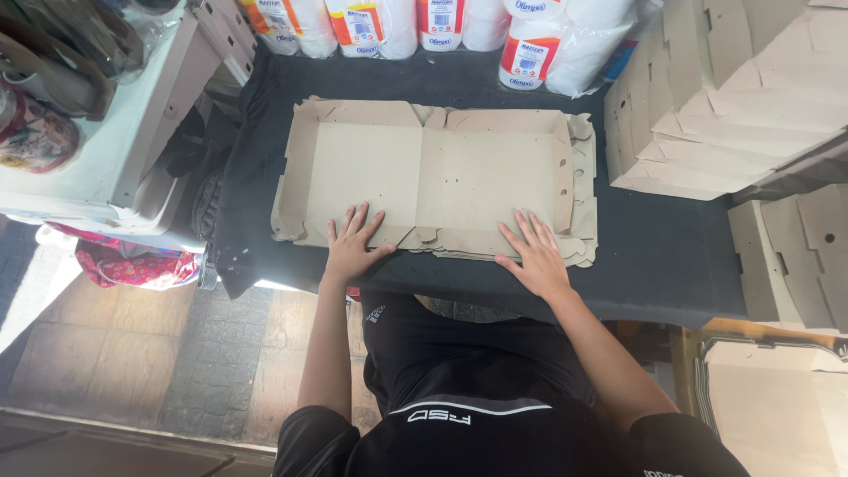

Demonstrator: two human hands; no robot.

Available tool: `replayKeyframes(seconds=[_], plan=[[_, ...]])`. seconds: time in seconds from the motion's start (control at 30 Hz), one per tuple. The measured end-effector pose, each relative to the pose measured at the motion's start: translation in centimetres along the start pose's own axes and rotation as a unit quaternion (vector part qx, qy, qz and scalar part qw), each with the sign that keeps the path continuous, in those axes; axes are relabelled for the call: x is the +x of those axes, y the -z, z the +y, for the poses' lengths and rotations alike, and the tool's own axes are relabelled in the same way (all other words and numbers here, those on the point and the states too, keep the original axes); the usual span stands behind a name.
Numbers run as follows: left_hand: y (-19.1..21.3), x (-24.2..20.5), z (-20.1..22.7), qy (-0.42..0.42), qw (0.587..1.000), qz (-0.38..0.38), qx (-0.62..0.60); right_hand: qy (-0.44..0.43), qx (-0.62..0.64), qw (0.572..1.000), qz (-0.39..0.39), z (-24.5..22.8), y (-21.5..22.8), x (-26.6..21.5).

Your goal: The person folds a flat cardboard sheet into a small rectangular box by hand, repeating the process for a second box and placing it into an open larger container.

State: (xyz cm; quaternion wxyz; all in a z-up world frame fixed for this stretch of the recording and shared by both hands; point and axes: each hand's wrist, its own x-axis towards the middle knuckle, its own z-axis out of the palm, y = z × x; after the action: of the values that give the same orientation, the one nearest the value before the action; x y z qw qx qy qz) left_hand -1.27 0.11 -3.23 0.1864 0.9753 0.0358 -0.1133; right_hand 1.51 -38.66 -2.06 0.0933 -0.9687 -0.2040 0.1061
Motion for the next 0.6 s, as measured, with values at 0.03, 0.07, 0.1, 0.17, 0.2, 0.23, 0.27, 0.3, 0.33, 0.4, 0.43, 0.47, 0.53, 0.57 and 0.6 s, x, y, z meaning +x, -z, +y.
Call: replayKeyframes(seconds=[0.03, 0.07, 0.1, 0.17, 0.2, 0.23, 0.27, 0.3, 0.33, 0.4, 0.43, 0.47, 0.53, 0.57, 0.6], plan=[[0.0, 0.0, 0.1, -0.005, 1.000, 0.000, 0.002, -0.005, 0.001, 1.000, 0.003, 0.1, -0.2, 0.0], [0.0, 0.1, 0.3, 0.005, 1.000, 0.006, -0.019, -0.005, 0.002, 1.000, 0.009, 0.2, -0.4, 0.1], [0.0, 0.0, 0.5, 0.016, 0.999, 0.012, -0.040, -0.006, 0.004, 1.000, 0.015, 0.3, -0.7, 0.0], [-1.0, 0.3, 0.6, 0.023, 0.998, 0.035, -0.051, -0.010, 0.010, 1.000, 0.017, 0.5, -1.0, 0.2], [-1.5, 0.4, 0.7, 0.034, 0.995, 0.060, -0.065, -0.010, 0.015, 1.000, 0.018, 0.7, -1.1, 0.2], [-2.1, 0.7, 0.6, 0.030, 0.996, 0.058, -0.064, -0.014, 0.016, 1.000, 0.019, 0.7, -1.2, 0.3], [-2.7, 1.0, 0.6, 0.038, 0.993, 0.081, -0.073, -0.013, 0.031, 0.999, 0.025, 0.8, -1.3, 0.3], [-3.5, 1.3, 0.6, 0.046, 0.990, 0.103, -0.083, -0.013, 0.045, 0.998, 0.029, 0.9, -1.3, 0.2], [-3.8, 1.4, 1.1, 0.042, 0.991, 0.101, -0.083, -0.017, 0.045, 0.998, 0.030, 1.1, -1.6, 0.1], [-4.4, 1.7, 1.8, 0.017, 0.980, 0.145, -0.136, 0.000, 0.098, 0.994, 0.058, 1.5, -1.9, 0.0], [-4.0, 1.5, 2.8, 0.012, 0.980, 0.144, -0.135, -0.004, 0.098, 0.993, 0.061, 2.0, -2.3, -0.1], [-3.7, 1.3, 3.8, -0.004, 0.974, 0.151, -0.170, -0.003, 0.134, 0.987, 0.086, 2.5, -2.7, -0.2], [-2.8, 0.6, 6.2, -0.025, 0.966, 0.154, -0.204, -0.007, 0.169, 0.979, 0.114, 2.8, -2.0, -0.9], [-2.2, 0.1, 7.5, -0.050, 0.954, 0.155, -0.251, -0.025, 0.189, 0.974, 0.126, 2.7, -0.8, -1.5], [-1.6, -0.3, 8.8, -0.075, 0.939, 0.156, -0.297, -0.043, 0.209, 0.967, 0.138, 2.5, 0.4, -2.0]])
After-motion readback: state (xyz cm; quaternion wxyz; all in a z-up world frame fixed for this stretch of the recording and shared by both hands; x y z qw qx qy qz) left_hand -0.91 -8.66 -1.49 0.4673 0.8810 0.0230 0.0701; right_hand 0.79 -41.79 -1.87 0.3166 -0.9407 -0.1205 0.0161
